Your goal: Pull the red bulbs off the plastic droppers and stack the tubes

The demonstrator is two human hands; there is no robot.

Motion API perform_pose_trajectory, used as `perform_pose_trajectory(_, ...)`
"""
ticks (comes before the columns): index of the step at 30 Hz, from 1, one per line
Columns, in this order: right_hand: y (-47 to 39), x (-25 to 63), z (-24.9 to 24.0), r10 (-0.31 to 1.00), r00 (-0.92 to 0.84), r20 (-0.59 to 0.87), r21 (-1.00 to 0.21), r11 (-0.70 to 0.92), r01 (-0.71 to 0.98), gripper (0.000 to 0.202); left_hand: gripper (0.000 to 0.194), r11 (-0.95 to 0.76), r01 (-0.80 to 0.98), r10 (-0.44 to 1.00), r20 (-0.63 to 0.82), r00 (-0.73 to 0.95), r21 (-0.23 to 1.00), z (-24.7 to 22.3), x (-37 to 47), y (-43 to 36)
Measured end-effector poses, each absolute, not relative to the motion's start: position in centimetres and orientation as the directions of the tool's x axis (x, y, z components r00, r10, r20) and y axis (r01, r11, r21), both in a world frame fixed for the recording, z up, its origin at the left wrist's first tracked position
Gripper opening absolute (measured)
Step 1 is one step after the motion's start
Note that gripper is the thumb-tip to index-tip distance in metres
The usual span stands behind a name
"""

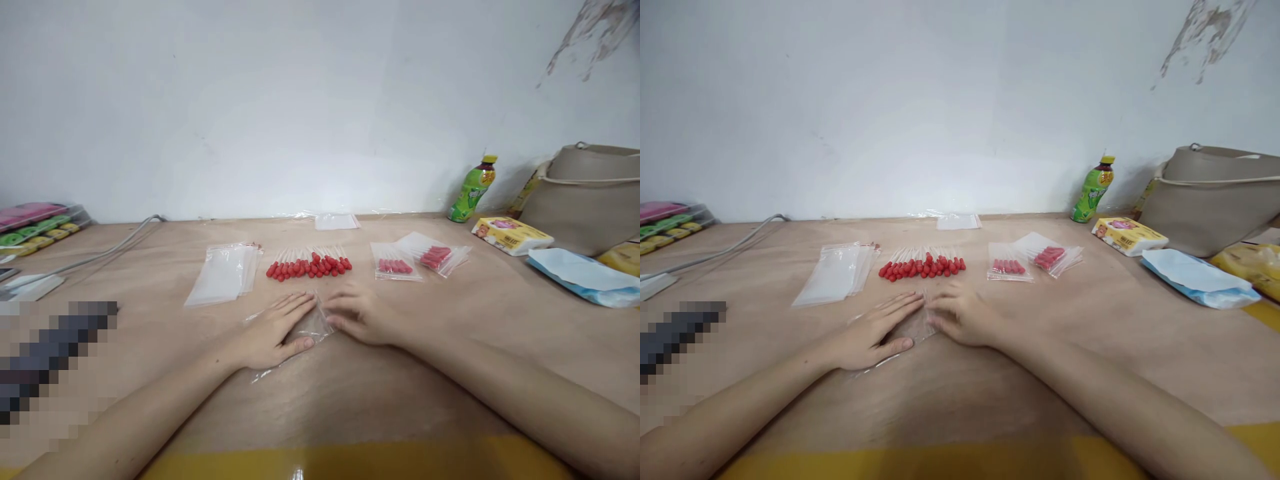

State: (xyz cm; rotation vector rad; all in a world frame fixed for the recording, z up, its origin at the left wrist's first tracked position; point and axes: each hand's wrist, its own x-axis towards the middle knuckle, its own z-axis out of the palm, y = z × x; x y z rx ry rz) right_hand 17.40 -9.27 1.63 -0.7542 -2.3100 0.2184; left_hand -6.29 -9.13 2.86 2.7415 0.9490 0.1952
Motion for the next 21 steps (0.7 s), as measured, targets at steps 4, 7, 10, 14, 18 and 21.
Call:
perform_pose_trajectory(4,-10.8,17.4,0.8,0.554,-0.686,0.471,-0.37,0.83,0.417,0.022,0.062,-0.647,0.614,0.719,0.096,0.688,0.452,2.9,-6.1,-9.2)
perform_pose_trajectory(7,-10.7,17.3,0.5,0.549,-0.689,0.474,-0.382,0.833,0.401,0.022,0.04,-0.514,0.573,0.815,0.155,0.558,0.638,2.8,-6.1,-8.5)
perform_pose_trajectory(10,-10.5,17.2,0.6,0.551,-0.687,0.474,-0.387,0.831,0.399,0.021,0.031,-0.44,0.592,0.884,0.21,0.417,0.675,2.5,-6.5,-7.4)
perform_pose_trajectory(14,-10.5,17.2,0.5,0.552,-0.684,0.476,-0.393,0.83,0.397,0.02,0.032,-0.39,0.697,0.918,0.189,0.35,0.602,2.1,-7.5,-6.6)
perform_pose_trajectory(18,-10.7,17.3,0.4,0.557,-0.67,0.491,-0.377,0.829,0.412,0.02,0.031,-0.334,0.727,0.922,0.046,0.385,0.601,2.3,-7.7,-6.6)
perform_pose_trajectory(21,-10.5,17.5,0.4,0.576,-0.601,0.554,-0.327,0.814,0.48,0.018,0.031,-0.337,0.685,0.928,0.104,0.359,0.646,2.9,-8.2,-6.0)
